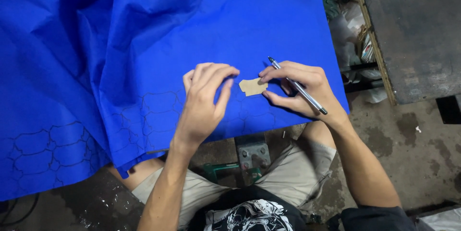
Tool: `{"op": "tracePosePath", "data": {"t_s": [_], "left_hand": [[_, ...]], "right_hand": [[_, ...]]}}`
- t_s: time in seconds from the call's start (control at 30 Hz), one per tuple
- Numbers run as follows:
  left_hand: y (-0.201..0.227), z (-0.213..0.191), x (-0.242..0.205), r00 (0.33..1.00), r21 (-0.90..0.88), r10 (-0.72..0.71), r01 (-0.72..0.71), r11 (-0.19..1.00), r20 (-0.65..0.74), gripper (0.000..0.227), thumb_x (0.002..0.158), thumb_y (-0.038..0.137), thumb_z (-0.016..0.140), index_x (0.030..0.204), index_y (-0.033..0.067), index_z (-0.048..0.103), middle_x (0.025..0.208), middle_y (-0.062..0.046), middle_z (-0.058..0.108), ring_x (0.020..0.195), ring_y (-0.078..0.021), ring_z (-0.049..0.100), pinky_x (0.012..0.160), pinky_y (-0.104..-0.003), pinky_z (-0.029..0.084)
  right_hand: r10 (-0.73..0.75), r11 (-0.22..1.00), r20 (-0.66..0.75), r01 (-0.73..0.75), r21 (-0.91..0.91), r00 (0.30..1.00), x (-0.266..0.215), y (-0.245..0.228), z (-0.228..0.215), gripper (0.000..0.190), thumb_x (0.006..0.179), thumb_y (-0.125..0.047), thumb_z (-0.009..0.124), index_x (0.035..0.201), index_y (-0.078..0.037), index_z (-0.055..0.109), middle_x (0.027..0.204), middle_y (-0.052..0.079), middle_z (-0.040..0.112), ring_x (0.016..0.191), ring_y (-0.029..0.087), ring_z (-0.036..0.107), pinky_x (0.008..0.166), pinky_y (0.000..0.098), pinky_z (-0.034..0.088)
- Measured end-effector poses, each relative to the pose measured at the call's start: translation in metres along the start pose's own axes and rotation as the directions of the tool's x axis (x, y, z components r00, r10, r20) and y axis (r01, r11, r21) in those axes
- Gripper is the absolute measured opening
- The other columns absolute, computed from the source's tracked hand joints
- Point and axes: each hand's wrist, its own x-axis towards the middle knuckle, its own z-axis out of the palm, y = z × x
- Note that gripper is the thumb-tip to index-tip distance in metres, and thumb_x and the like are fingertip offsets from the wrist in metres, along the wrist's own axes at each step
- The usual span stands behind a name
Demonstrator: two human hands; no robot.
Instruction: The person uses a small cardboard template and a pen to trace a repeating pattern onto a large blue sheet of material. They repeatedly reposition the template and trace its outline to create a continuous design.
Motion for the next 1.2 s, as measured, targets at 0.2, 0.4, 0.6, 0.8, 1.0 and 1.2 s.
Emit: {"op": "tracePosePath", "data": {"t_s": [0.2,0.4,0.6,0.8,1.0,1.2], "left_hand": [[-0.0053,0.0032,-0.0027,0.991,0.156,0.042,-0.061,0.986,0.127,0.031,0.098,0.031,0.068,0.126,0.0181,0.065,0.122,0.0,0.06,0.119,-0.0245,0.044,0.099,-0.049,0.025],[-0.0017,0.0032,-0.0015,0.993,0.142,0.032,-0.049,0.989,0.116,0.025,0.095,0.025,0.071,0.119,0.0161,0.067,0.12,-0.001,0.057,0.12,-0.0254,0.044,0.099,-0.05,0.026],[-0.004,0.0057,-0.0021,0.995,0.101,-0.001,-0.009,0.995,0.097,0.03,0.093,0.024,0.075,0.119,0.0131,0.065,0.12,-0.002,0.058,0.12,-0.0253,0.046,0.1,-0.05,0.027],[-0.0011,0.0039,-0.0012,0.996,0.098,0.016,-0.025,0.995,0.093,0.022,0.092,0.021,0.074,0.112,0.0139,0.067,0.118,-0.002,0.057,0.119,-0.0249,0.046,0.098,-0.051,0.027],[0.0002,0.0039,-0.0015,0.996,0.107,0.018,-0.028,0.994,0.091,0.021,0.093,0.021,0.074,0.111,0.0135,0.067,0.118,-0.003,0.057,0.119,-0.0252,0.046,0.098,-0.052,0.026],[0.0,0.0056,-0.0012,0.996,0.13,0.028,-0.039,0.991,0.08,0.026,0.089,0.026,0.077,0.11,0.0143,0.067,0.118,-0.001,0.056,0.119,-0.0252,0.047,0.097,-0.053,0.026]], "right_hand": [[-0.001,1.0,0.007,0.001,-0.016,1.0,0.001,-0.0031,-0.0008,0.016,0.085,-0.001,0.082,0.099,-0.005,0.075,0.1,0.013,0.076,0.052,0.017,0.053,0.052,0.0282,0.048],[-0.013,1.0,0.003,0.013,-0.028,1.0,0.001,-0.0032,-0.0005,0.016,0.084,-0.001,0.082,0.099,-0.005,0.075,0.1,0.014,0.076,0.051,0.018,0.054,0.052,0.0292,0.048],[-0.018,0.999,0.01,0.018,-0.026,1.0,0.0005,-0.0024,-0.0005,0.017,0.084,-0.002,0.083,0.099,-0.005,0.075,0.1,0.014,0.076,0.052,0.019,0.054,0.052,0.0293,0.048],[-0.027,0.999,0.01,0.027,-0.023,1.0,0.0016,-0.0037,-0.0006,0.016,0.084,-0.002,0.083,0.099,-0.004,0.075,0.1,0.014,0.076,0.052,0.019,0.055,0.053,0.0294,0.048],[-0.027,0.999,0.011,0.027,-0.026,1.0,0.0013,-0.0043,-0.0002,0.017,0.084,-0.002,0.083,0.099,-0.005,0.076,0.1,0.014,0.076,0.053,0.02,0.056,0.053,0.0298,0.049],[-0.01,1.0,0.011,0.011,-0.026,1.0,0.0009,-0.0044,-0.0004,0.017,0.084,-0.004,0.084,0.099,-0.005,0.076,0.1,0.014,0.076,0.053,0.019,0.057,0.053,0.0292,0.049]]}}
